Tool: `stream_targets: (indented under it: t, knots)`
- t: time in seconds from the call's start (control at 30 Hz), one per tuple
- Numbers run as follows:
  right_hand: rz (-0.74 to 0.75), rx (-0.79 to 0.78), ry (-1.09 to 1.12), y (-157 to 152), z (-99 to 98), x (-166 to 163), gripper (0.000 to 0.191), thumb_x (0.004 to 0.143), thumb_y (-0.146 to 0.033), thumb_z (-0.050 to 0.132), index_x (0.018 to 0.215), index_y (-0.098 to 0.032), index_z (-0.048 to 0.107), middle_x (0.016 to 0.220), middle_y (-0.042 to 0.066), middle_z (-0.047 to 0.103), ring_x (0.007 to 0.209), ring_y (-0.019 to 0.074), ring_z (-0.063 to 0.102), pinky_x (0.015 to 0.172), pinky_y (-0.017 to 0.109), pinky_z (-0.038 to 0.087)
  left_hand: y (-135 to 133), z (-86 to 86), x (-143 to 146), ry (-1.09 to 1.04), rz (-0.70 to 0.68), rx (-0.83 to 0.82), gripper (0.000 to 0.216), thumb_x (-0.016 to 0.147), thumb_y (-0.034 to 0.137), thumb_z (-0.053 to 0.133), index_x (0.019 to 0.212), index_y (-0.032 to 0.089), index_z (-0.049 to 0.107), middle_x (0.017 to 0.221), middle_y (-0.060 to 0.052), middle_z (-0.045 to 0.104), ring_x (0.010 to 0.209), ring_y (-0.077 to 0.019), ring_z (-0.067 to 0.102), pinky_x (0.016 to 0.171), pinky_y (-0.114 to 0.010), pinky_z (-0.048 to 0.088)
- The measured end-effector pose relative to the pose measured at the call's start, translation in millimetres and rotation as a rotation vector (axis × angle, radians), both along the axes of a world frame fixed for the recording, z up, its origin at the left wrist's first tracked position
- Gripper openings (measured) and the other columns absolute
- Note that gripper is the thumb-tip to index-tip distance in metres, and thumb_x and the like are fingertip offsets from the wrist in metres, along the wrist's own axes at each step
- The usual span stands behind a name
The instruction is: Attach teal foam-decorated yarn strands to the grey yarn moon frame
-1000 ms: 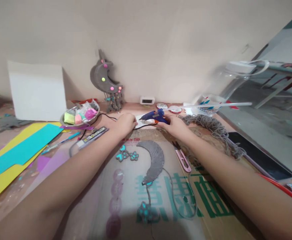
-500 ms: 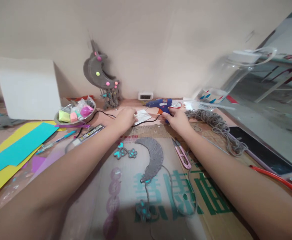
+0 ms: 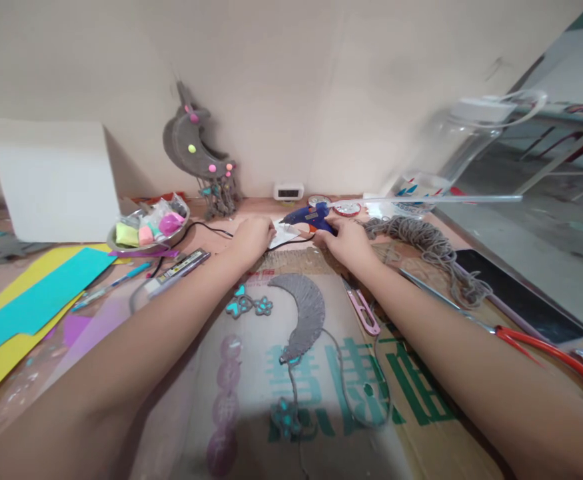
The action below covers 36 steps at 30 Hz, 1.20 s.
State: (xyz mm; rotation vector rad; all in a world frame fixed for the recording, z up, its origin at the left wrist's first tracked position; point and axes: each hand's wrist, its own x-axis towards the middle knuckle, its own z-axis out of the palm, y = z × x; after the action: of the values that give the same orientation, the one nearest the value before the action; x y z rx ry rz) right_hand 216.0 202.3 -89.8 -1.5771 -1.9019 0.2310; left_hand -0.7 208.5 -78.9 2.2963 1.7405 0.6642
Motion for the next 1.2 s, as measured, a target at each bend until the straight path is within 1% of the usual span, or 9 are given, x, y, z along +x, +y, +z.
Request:
stream_targets:
  t: [0.2, 0.37, 0.43, 0.5, 0.6, 0.73, 0.83, 0.9, 1.2]
  knots:
    - [0.031, -0.023, -0.049, -3, 5.0, -1, 0.026, 0.081, -0.029, 0.06, 0.1, -0.015, 0.072, 0.104, 0.011, 0.073, 0.098, 0.0261, 0.066, 0.087, 0.035, 0.049, 4, 2.4, -12, -0.324, 0.028, -0.018, 0.01, 0.084, 0.019, 0.05, 0.081, 0.015, 0.059, 0.091, -0.01, 0.069, 0.089, -0.0202, 0.063, 0.088, -0.035, 0.046]
    - [0.047, -0.027, -0.065, -3, 5.6, -1, 0.026, 0.082, -0.028, 0.059, 0.101, -0.015, 0.071, 0.104, 0.01, 0.073, 0.098, 0.0251, 0.066, 0.088, 0.034, 0.049, 10, 8.4, -12, -0.673, -0.053, -0.124, 0.019, 0.096, 0.03, 0.033, 0.089, 0.019, 0.047, 0.106, -0.008, 0.067, 0.092, -0.0119, 0.064, 0.082, -0.028, 0.05]
    - [0.05, -0.023, -0.068, -3, 4.9, -1, 0.026, 0.082, -0.027, 0.059, 0.102, -0.014, 0.071, 0.106, 0.011, 0.072, 0.1, 0.025, 0.065, 0.089, 0.034, 0.048, 8, 15.2, -13, -0.812, -0.062, -0.2, 0.019, 0.096, 0.032, 0.036, 0.085, 0.019, 0.045, 0.091, -0.005, 0.068, 0.082, -0.0111, 0.064, 0.08, -0.028, 0.051]
    - [0.051, -0.02, -0.068, -3, 4.4, 0, 0.026, 0.083, -0.028, 0.058, 0.102, -0.014, 0.07, 0.107, 0.011, 0.072, 0.101, 0.025, 0.065, 0.09, 0.034, 0.048, 6, 23.9, -16, -0.915, -0.034, -0.279, 0.016, 0.092, 0.031, 0.043, 0.081, 0.019, 0.045, 0.066, 0.001, 0.058, 0.062, -0.0099, 0.058, 0.075, -0.029, 0.052]
    - [0.05, -0.02, -0.066, -3, 4.3, 0, 0.027, 0.083, -0.028, 0.058, 0.104, -0.015, 0.07, 0.107, 0.011, 0.072, 0.102, 0.0248, 0.065, 0.09, 0.033, 0.047, 0, 38.1, -28, -0.882, 0.019, -0.311, 0.011, 0.085, 0.023, 0.051, 0.077, 0.017, 0.051, 0.051, 0.008, 0.037, 0.044, -0.0078, 0.039, 0.059, -0.025, 0.047]
    - [0.036, -0.026, -0.065, -3, 4.5, -1, 0.03, 0.083, -0.028, 0.059, 0.108, -0.014, 0.069, 0.108, 0.012, 0.071, 0.103, 0.0255, 0.064, 0.091, 0.034, 0.047, -16, 57.8, -51, -0.741, 0.099, -0.179, 0.007, 0.079, 0.021, 0.06, 0.075, 0.015, 0.06, 0.058, 0.004, 0.048, 0.05, -0.0085, 0.04, 0.051, -0.021, 0.033]
    - [0.028, -0.035, -0.069, -4, 4.4, -1, 0.03, 0.084, -0.027, 0.059, 0.109, -0.015, 0.069, 0.108, 0.011, 0.072, 0.103, 0.0254, 0.064, 0.091, 0.035, 0.047, -33, 71.2, -65, -0.37, 0.19, 0.109, 0.01, 0.077, 0.025, 0.064, 0.077, 0.016, 0.067, 0.063, 0.003, 0.056, 0.057, -0.0102, 0.046, 0.058, -0.022, 0.036]
    - [0.025, -0.039, -0.074, -4, 4.3, -1, 0.03, 0.084, -0.027, 0.058, 0.11, -0.015, 0.069, 0.109, 0.012, 0.071, 0.104, 0.0254, 0.064, 0.091, 0.035, 0.047, -45, 77.0, -71, -0.346, 0.223, 0.199, 0.013, 0.076, 0.029, 0.067, 0.079, 0.017, 0.068, 0.065, 0.002, 0.06, 0.059, -0.0108, 0.05, 0.059, -0.022, 0.037]
    - [0.034, -0.069, -0.168, -4, 11.1, 1, 0.04, 0.086, -0.038, 0.058, 0.117, -0.014, 0.064, 0.112, 0.013, 0.07, 0.103, 0.0245, 0.065, 0.086, 0.032, 0.048, -82, 72.3, -60, -0.409, -0.011, -0.038, 0.016, 0.075, 0.028, 0.066, 0.078, 0.018, 0.054, 0.063, 0.004, 0.054, 0.056, -0.0097, 0.05, 0.052, -0.021, 0.035]
